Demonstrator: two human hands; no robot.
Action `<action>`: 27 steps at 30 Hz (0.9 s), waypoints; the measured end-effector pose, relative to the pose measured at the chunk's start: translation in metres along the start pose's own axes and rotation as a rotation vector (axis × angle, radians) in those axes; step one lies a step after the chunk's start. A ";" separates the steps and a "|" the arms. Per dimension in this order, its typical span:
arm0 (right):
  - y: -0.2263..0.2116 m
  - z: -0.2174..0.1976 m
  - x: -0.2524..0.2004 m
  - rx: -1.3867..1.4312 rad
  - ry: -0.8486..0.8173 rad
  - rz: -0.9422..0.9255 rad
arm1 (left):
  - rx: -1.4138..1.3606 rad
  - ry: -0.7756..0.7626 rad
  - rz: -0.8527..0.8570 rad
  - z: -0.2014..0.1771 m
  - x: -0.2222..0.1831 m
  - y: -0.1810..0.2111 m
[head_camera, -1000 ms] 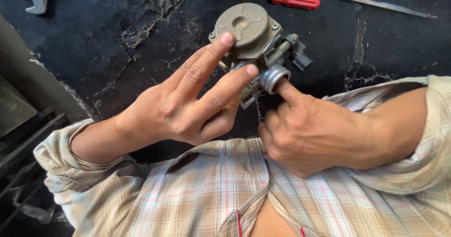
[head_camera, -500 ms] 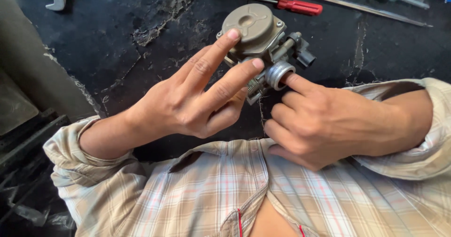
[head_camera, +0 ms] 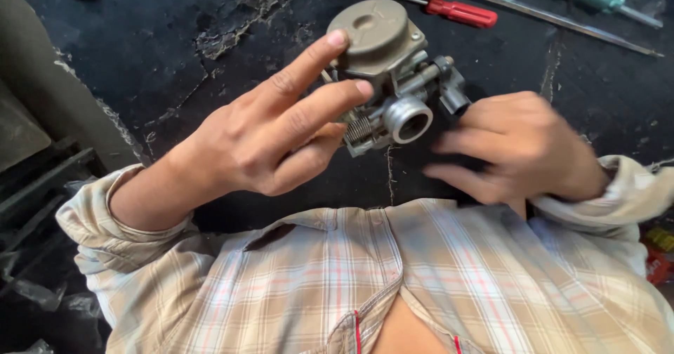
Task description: Repairing and adjusting a motorcycle carburetor on a workbench.
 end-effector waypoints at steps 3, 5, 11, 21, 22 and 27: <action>-0.003 0.012 0.025 -0.133 0.045 -0.012 | -0.022 0.026 0.030 0.000 0.004 0.002; -0.008 0.023 0.027 -0.320 0.091 -0.122 | -0.072 0.035 0.036 0.000 0.006 0.006; -0.005 0.023 0.028 -0.339 0.131 -0.099 | -0.113 0.023 0.040 0.003 0.002 0.006; -0.003 0.023 0.029 -0.345 0.121 -0.083 | -0.123 -0.019 0.030 0.000 0.003 0.009; -0.004 0.022 0.029 -0.342 0.123 -0.087 | -0.130 -0.031 0.019 0.000 0.004 0.008; -0.003 0.022 0.029 -0.313 0.132 -0.097 | -0.183 -0.052 -0.043 0.001 0.006 0.004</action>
Point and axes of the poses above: each hand's wrist, its own x-axis towards the middle knuckle, its own z-axis out of the palm, y = z × x, the point moved 7 cm from there along x, towards the middle knuckle, and after that the axes turned 11 degrees about -y, right-handed, at the moved point
